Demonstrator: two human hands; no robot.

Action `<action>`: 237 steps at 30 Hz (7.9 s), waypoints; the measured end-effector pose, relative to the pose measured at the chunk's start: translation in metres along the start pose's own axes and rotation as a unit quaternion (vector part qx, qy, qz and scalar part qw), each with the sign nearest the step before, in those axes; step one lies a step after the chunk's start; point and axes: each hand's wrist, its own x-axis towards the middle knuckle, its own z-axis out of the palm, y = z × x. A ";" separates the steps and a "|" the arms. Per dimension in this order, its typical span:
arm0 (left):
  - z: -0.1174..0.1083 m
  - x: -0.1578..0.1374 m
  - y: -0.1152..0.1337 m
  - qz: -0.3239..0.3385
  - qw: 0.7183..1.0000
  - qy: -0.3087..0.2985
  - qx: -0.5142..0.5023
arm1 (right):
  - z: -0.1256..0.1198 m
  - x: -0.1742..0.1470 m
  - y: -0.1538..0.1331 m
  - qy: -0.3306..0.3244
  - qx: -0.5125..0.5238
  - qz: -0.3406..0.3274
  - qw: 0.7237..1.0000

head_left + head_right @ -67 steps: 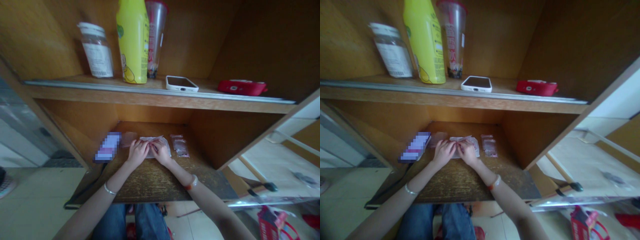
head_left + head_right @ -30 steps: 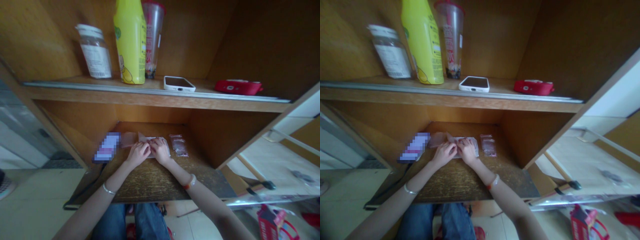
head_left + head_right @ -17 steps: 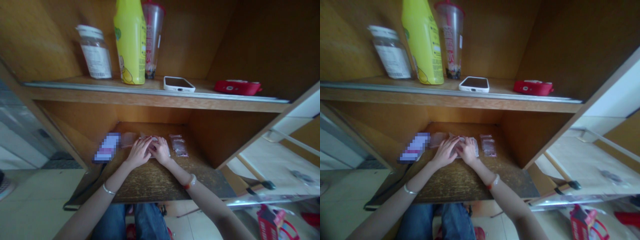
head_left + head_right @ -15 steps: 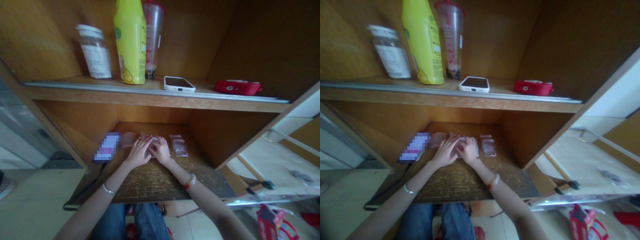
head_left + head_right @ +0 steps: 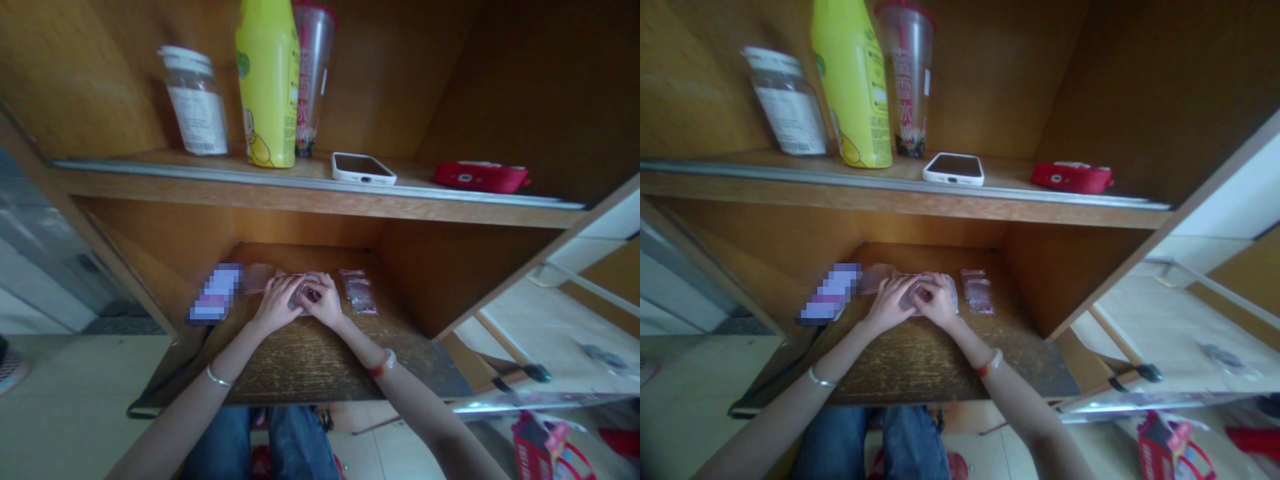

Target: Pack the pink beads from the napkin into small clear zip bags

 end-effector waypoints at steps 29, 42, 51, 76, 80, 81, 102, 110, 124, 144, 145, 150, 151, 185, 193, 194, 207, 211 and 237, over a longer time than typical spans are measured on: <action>0.009 0.000 -0.014 -0.140 0.985 -0.003 0.104 | -0.006 0.002 0.010 -0.187 -0.210 0.138 0.950; 0.007 0.000 -0.007 -0.071 0.996 -0.018 0.048 | -0.004 0.004 0.011 -0.026 -0.063 0.098 0.993; 0.008 0.000 -0.007 -0.100 0.994 0.018 0.031 | -0.007 0.005 0.006 -0.019 -0.014 0.054 0.998; 0.010 -0.001 -0.008 -0.090 0.995 0.032 0.018 | -0.019 0.008 -0.012 -0.177 -0.266 0.082 0.944; 0.010 -0.001 -0.010 -0.092 0.995 0.018 0.027 | -0.020 0.007 -0.013 -0.100 -0.221 0.067 0.968; 0.010 -0.001 -0.010 -0.092 0.995 0.015 0.027 | -0.020 0.006 -0.013 -0.095 -0.203 0.052 0.973; 0.007 -0.003 -0.014 -0.110 0.987 0.067 -0.099 | -0.016 0.001 0.008 -0.204 -0.224 0.054 0.951; 0.010 -0.003 -0.013 -0.102 0.990 0.062 -0.070 | -0.015 0.006 0.010 -0.142 -0.207 0.096 0.963; 0.015 -0.003 -0.014 -0.091 0.995 0.039 -0.028 | -0.015 0.004 0.001 0.011 -0.072 0.057 0.996; 0.013 -0.003 -0.014 -0.093 0.982 0.056 -0.151 | -0.001 0.003 0.023 -0.060 -0.132 0.115 0.983; 0.014 -0.003 -0.014 -0.092 0.983 0.055 -0.147 | -0.003 0.003 0.020 -0.014 -0.110 0.103 0.989; 0.020 -0.005 -0.017 -0.080 0.989 0.048 -0.114 | -0.011 0.003 0.004 0.122 -0.004 0.024 0.992; 0.020 -0.005 -0.018 -0.076 0.990 0.046 -0.110 | -0.011 0.002 0.002 0.113 0.009 0.012 0.994; 0.015 -0.004 -0.014 -0.075 0.993 0.048 -0.084 | -0.023 0.012 0.012 0.025 -0.066 0.046 0.996; 0.016 -0.002 -0.014 -0.064 0.996 0.028 -0.061 | -0.016 0.006 0.003 0.006 0.047 -0.007 0.999; 0.016 -0.003 -0.014 -0.064 0.996 0.027 -0.058 | -0.015 0.006 0.003 0.006 0.051 -0.007 0.999; 0.017 -0.003 -0.014 -0.098 0.991 0.060 -0.065 | -0.020 0.007 0.017 -0.152 -0.213 0.120 0.958; 0.016 -0.003 -0.014 -0.098 0.991 0.064 -0.062 | -0.016 0.003 0.016 -0.217 -0.237 0.118 0.940; 0.022 -0.004 -0.016 -0.138 0.968 0.083 -0.194 | -0.009 0.004 -0.008 -0.035 0.119 0.079 0.989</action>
